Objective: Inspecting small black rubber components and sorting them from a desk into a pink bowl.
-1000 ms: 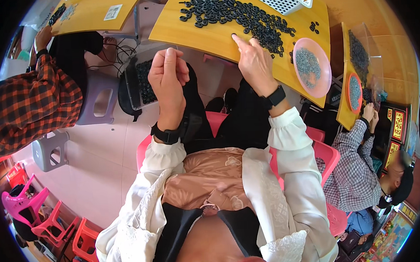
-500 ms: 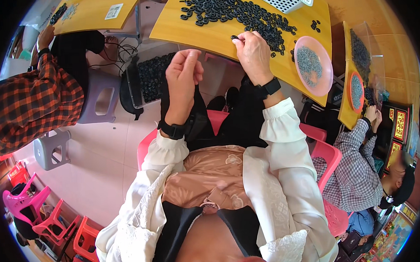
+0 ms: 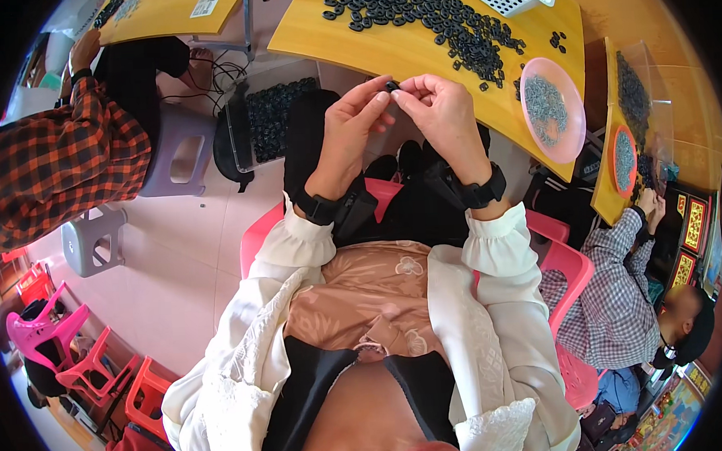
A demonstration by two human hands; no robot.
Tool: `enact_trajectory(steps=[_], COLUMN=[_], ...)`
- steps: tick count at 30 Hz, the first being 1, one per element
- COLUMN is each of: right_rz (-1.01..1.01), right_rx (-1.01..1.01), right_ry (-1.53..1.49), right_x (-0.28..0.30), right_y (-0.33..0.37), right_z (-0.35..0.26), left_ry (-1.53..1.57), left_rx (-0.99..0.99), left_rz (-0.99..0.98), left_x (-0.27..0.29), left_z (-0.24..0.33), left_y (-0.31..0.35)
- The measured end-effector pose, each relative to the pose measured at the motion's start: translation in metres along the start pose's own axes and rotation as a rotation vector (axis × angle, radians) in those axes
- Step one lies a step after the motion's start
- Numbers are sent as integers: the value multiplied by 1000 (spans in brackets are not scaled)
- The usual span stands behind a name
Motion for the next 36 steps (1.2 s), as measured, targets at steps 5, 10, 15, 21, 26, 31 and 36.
enact_trajectory(steps=[5, 10, 15, 21, 26, 31, 36], right_rz=[-34, -33, 94, 289, 263, 297, 346], right_rx=[2, -14, -31, -38, -46, 75, 264], right_ry=[-67, -96, 126, 729, 863, 805, 857], right_x=[-4, 7, 40, 76, 74, 72, 84], right_y=[9, 25, 34, 26, 21, 40, 55], right_z=[-7, 1, 38, 36, 48, 29, 29], left_ry=[55, 161, -30, -412, -834, -1058, -1305], left_rx=[9, 61, 31, -36, -95, -183, -96], left_rz=[-21, -17, 7, 31, 90, 87, 52], left_x=[0, -11, -2, -11, -21, -27, -40], left_z=[-1, -2, 6, 21, 42, 43, 35], left_y=[-1, 0, -5, -37, -60, -87, -111])
Point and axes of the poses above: each hand's wrist, its own y-axis away from the middle knuckle, its own x-axis out of the back of the hand, z = x × y, the point moved 10 cm from there along -y, towards the middle knuckle, and after that the axes turned 14 degrees about -z, right-handed, at the moved point
